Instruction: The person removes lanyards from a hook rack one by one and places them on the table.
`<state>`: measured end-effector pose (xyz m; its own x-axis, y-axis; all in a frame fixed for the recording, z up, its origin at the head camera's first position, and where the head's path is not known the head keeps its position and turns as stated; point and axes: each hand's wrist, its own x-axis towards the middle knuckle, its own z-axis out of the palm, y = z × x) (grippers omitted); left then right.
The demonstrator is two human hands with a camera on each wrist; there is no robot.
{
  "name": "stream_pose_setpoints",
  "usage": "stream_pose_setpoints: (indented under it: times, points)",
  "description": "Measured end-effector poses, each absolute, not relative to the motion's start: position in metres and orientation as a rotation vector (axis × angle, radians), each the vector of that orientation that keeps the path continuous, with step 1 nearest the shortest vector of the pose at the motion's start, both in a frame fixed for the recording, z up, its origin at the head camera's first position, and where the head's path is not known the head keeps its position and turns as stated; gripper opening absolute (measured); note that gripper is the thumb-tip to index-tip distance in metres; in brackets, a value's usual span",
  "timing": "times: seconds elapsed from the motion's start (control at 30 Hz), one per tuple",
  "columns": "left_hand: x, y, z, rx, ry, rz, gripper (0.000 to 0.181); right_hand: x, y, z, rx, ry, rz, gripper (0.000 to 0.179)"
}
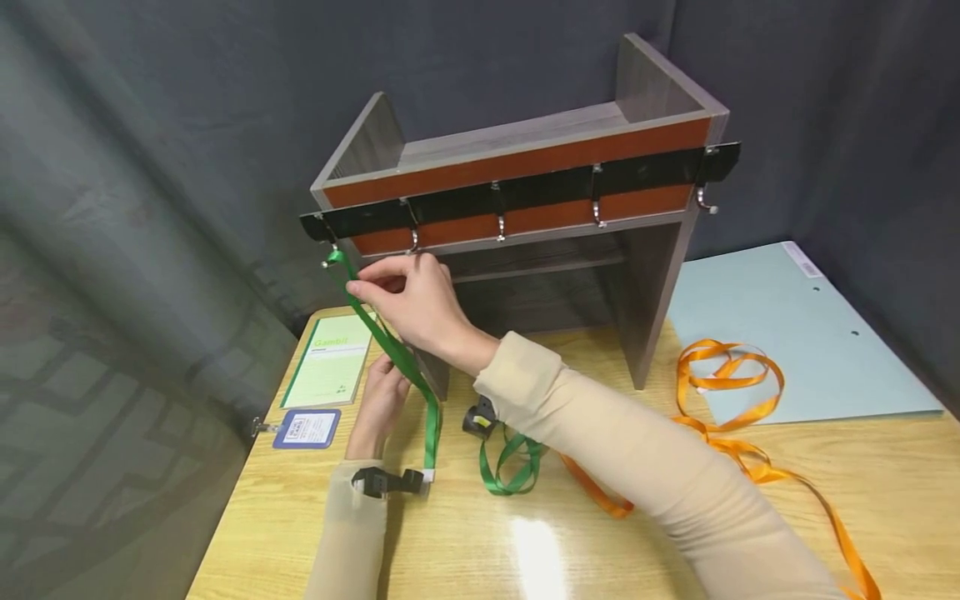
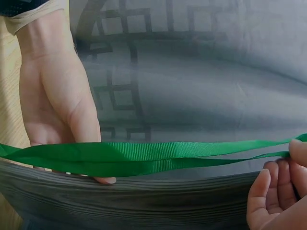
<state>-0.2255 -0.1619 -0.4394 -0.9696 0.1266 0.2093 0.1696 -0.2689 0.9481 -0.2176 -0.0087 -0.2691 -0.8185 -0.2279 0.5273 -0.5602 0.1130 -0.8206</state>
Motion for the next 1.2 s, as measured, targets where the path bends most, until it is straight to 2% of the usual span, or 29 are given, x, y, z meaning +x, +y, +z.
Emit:
stream_pose_setpoints:
  times: [0.27, 0.53, 0.7, 0.93, 1.2]
  points:
    - [-0.224, -0.162, -0.439, -0.339, -1.892, -2.454, 0.019, -0.211, -0.006, -0.268, 0.741, -2.002, 1.877, 0.015]
    - [-0.226, -0.163, -0.435, -0.427, -1.963, -2.447, 0.043, -0.201, 0.0, -0.265, 0.743, -1.903, 1.956, 0.015]
    - [-0.228, -0.164, -0.436, -0.496, -1.95, -2.462, 0.043, -0.198, 0.004, -0.264, 0.754, -1.831, 1.984, 0.015]
    - [-0.227, -0.164, -0.437, -0.443, -1.952, -2.451, 0.043, -0.194, 0.011, -0.259, 0.789, -1.755, 2.009, 0.014]
    - [-0.227, -0.162, -0.438, -0.495, -1.887, -2.465, 0.043, -0.189, 0.02, -0.253, 0.839, -1.695, 1.982, 0.012]
